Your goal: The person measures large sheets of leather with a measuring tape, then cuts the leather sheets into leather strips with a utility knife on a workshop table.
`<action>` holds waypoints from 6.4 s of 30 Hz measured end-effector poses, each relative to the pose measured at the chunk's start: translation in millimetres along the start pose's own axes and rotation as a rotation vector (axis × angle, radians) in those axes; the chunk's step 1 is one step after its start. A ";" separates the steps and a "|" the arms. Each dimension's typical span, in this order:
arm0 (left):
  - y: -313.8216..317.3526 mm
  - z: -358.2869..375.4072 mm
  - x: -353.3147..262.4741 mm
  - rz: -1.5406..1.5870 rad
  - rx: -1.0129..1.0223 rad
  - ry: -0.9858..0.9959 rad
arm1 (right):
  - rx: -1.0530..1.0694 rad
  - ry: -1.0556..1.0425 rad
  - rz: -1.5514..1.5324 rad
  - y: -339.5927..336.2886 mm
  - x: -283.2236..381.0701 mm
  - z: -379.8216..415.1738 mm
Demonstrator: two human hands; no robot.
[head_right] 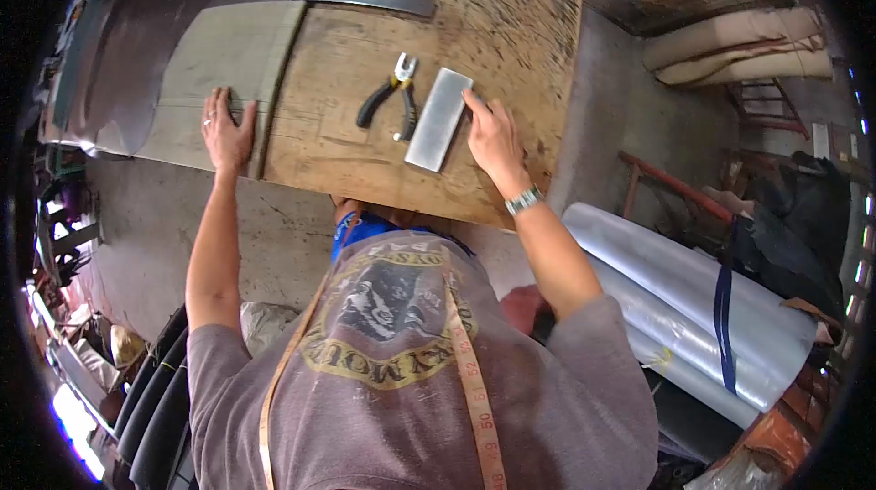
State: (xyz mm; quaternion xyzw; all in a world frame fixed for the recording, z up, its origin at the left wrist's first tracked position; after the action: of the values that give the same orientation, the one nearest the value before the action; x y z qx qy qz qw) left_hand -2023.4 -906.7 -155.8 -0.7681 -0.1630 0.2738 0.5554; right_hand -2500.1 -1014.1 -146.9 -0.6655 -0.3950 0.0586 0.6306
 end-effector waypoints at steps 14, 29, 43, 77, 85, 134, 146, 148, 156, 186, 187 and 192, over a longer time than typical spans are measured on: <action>-4.6 2.0 8.3 -0.025 0.007 -0.031 | 0.075 -0.048 0.170 -1.5 3.1 -17.1; 1.0 7.9 16.1 -0.074 0.034 -0.035 | 0.326 0.614 -0.548 25.8 -46.1 -30.4; -0.5 8.0 13.4 -0.066 0.012 -0.034 | 0.271 0.581 -0.489 14.0 -40.5 -43.6; 0.4 4.7 15.3 -0.057 0.036 -0.039 | -0.031 -0.010 0.021 6.3 9.2 -24.8; -3.6 4.7 12.6 -0.039 0.026 -0.040 | -0.037 -0.029 0.088 2.0 12.1 -33.2; -3.5 -0.5 12.7 -0.055 -0.008 -0.020 | 0.287 0.479 -0.169 25.5 -21.9 -14.4; -2.9 4.1 14.4 -0.051 0.041 -0.043 | -0.031 -0.057 0.138 6.6 23.1 -1.1; -4.5 5.9 12.2 -0.050 0.049 -0.044 | -0.063 0.003 0.139 0.4 10.2 -23.6; -1.1 4.5 14.4 -0.038 0.038 -0.018 | -0.009 0.022 0.241 -11.6 22.7 -27.9; -59.2 -81.9 112.0 0.162 0.078 0.084 | -0.018 0.458 -0.648 106.6 122.9 -76.0; -62.7 -106.4 149.2 0.138 -0.025 0.058 | -0.018 0.421 -0.481 114.6 134.7 -85.3; -54.3 -175.1 267.1 0.036 0.013 0.067 | -0.159 0.385 -0.056 117.1 169.3 -110.1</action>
State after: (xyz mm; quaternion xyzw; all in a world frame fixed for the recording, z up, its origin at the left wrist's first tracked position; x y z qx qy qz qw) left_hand -1702.3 -874.5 -127.8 -0.7759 -0.1288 0.2590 0.5606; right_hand -2268.4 -987.3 -157.6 -0.7007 -0.2891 -0.1185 0.6415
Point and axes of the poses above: each hand's wrist, its own z-axis away from the middle knuckle, its own y-axis out of the palm, x = y × z, the point moved 8 cm from there along -z, towards the middle knuckle, and after that the axes turned 9 degrees about -y, right-handed, at the moved point
